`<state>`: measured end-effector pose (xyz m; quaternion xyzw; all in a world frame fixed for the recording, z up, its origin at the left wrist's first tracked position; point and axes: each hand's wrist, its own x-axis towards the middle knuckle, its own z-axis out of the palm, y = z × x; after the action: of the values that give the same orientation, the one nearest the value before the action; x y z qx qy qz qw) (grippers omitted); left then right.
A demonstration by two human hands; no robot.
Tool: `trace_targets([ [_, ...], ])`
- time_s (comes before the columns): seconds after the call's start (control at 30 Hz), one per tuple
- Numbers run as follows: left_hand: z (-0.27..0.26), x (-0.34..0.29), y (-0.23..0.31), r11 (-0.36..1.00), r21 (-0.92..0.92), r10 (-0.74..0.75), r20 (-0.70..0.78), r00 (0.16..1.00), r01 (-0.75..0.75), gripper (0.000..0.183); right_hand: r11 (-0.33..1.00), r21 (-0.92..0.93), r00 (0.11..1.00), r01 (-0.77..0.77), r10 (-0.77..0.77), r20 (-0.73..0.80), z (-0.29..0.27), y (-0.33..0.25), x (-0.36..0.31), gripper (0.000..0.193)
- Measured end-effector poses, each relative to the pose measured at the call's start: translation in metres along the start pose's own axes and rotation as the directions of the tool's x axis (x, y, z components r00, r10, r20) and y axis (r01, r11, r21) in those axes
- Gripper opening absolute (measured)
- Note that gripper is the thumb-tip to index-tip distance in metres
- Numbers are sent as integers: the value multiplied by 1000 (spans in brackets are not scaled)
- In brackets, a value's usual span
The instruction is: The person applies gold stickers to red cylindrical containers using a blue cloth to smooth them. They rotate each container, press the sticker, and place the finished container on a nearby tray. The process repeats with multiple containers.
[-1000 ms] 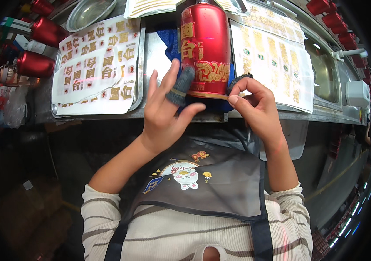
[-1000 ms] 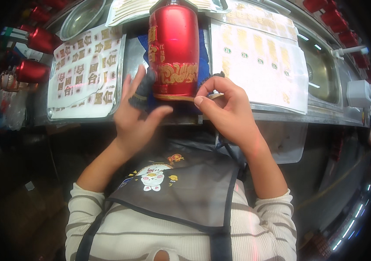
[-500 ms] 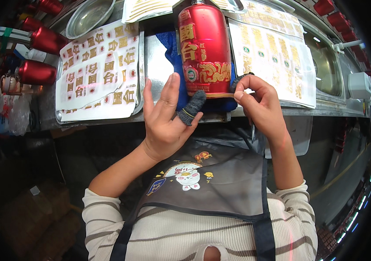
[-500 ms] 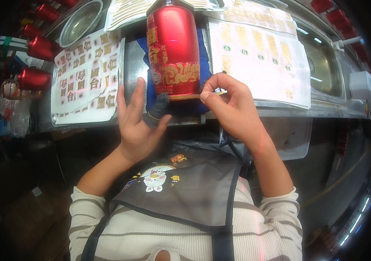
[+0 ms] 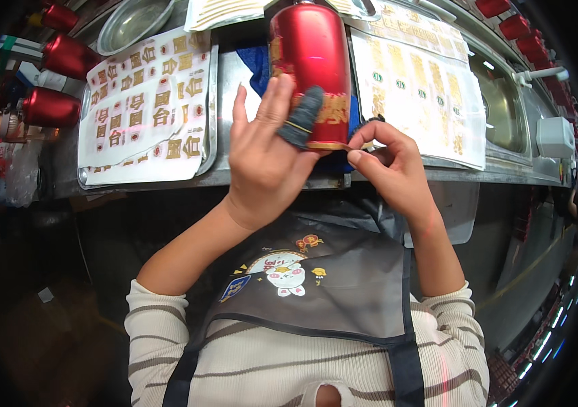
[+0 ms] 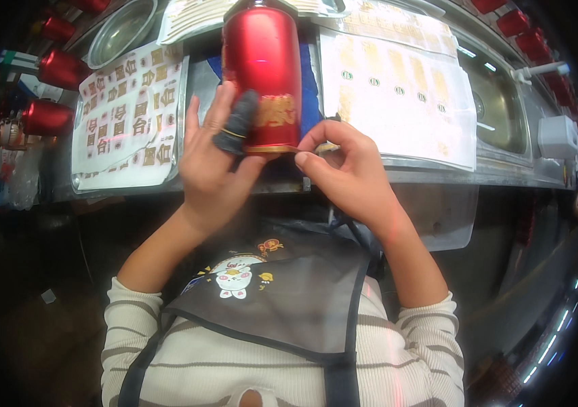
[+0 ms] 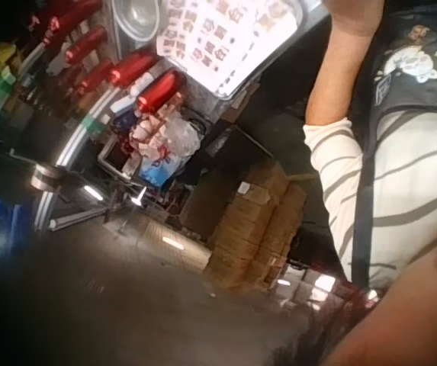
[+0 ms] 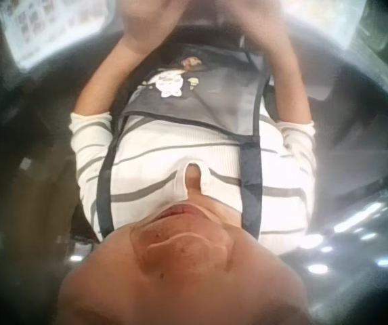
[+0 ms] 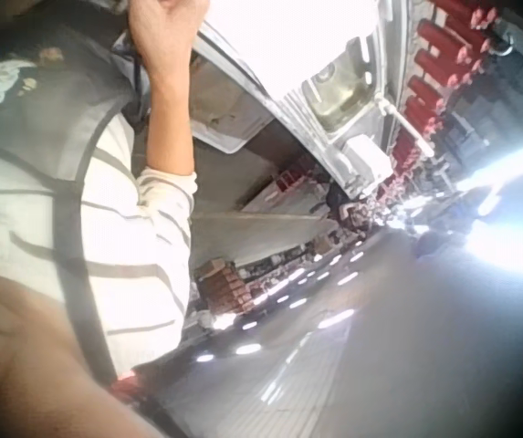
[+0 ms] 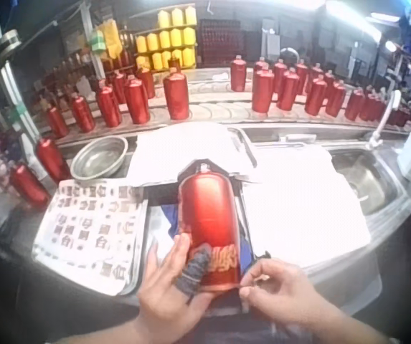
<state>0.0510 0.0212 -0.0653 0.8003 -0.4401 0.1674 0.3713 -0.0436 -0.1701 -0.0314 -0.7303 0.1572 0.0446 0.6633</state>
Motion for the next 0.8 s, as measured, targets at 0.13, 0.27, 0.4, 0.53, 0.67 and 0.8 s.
trace_targets([
  [0.13,-5,-19,-2,996,-67,-60,15,998,61,56,999,-7,998,43,-43,-45,-2,0,-4,9],
  [0.27,-13,-51,-9,999,14,-39,57,998,38,45,999,13,998,34,-33,-53,-5,-3,-4,10],
  [0.4,-12,-46,-3,999,52,-20,91,996,15,33,999,51,999,4,-1,-54,-6,-6,-6,9],
  [0.53,-14,-38,-1,992,103,56,110,992,-67,32,997,71,998,-16,20,-57,-7,-5,-4,8],
  [0.67,-16,-25,7,985,142,77,135,988,-96,37,997,81,998,-5,10,-60,-7,0,-2,7],
  [0.8,-15,-10,14,971,176,139,144,980,-163,47,998,65,998,4,0,-61,-6,0,0,7],
])
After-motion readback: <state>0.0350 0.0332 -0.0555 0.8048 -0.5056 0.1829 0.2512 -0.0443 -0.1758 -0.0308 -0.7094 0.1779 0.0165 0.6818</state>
